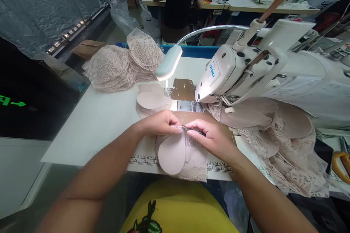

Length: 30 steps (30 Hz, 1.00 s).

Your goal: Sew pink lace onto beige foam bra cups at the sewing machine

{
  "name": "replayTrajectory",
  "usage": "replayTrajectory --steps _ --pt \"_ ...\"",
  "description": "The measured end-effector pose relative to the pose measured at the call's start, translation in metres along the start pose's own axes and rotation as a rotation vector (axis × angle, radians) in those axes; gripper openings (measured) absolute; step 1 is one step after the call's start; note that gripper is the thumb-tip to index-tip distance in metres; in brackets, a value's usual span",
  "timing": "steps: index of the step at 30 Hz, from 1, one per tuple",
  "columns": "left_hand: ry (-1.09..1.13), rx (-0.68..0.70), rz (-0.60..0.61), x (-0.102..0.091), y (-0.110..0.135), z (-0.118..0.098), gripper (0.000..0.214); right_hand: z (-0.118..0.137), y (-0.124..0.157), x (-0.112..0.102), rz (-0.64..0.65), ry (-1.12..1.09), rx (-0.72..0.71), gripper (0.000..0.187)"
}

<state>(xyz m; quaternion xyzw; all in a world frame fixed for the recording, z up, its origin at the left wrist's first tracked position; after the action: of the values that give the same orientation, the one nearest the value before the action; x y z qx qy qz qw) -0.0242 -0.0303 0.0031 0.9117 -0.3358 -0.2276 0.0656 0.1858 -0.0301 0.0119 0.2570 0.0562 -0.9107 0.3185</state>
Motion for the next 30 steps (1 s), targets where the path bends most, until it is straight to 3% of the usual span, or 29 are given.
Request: replayTrajectory --steps 5,8,10,13,16,18,21,24,27,30 --pt "-0.012 0.017 0.005 0.001 -0.001 0.001 0.024 0.000 0.001 0.000 0.002 -0.015 -0.017 0.023" --pt "-0.009 0.014 -0.016 0.001 -0.001 0.002 0.022 -0.006 0.005 -0.007 -0.118 0.026 0.028 0.024" --pt "-0.028 -0.001 -0.027 0.000 -0.001 0.003 0.018 -0.018 0.009 -0.017 -0.204 0.144 0.074 0.025" --pt "-0.144 -0.063 -0.031 0.001 0.000 0.003 0.015 -0.042 0.019 -0.033 -0.274 0.490 0.121 0.028" --pt "-0.287 -0.098 -0.082 0.005 -0.001 0.001 0.010 -0.059 0.029 -0.045 -0.334 0.782 0.014 0.027" --pt "-0.347 -0.084 -0.149 0.006 -0.004 -0.001 0.011 -0.060 0.034 -0.049 -0.348 0.794 -0.107 0.026" --pt "-0.417 -0.028 -0.170 0.003 -0.012 -0.008 0.014 -0.047 0.032 -0.049 -0.249 0.613 -0.217 0.025" --pt "-0.443 0.043 -0.056 -0.005 -0.030 -0.017 0.019 -0.029 0.018 -0.045 -0.051 0.478 -0.266 0.027" --pt "-0.496 0.066 0.050 -0.018 -0.058 -0.020 0.022 -0.025 0.001 -0.037 0.074 0.538 -0.276 0.027" --pt "-0.653 0.026 0.026 -0.032 -0.080 -0.018 0.023 -0.035 -0.011 -0.026 0.035 0.659 -0.225 0.027"
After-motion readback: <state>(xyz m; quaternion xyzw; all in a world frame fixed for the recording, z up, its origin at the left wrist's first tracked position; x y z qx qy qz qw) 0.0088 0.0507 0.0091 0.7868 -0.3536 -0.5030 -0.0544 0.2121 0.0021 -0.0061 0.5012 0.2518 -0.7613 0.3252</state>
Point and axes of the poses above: each hand's wrist, its own y-axis away from the middle knuckle, its own x-axis out of the palm, z = x × y, the point moved 1 cm from there along -y, towards the middle knuckle, and after that the axes turned 10 degrees about -y, right-handed, at the moved point
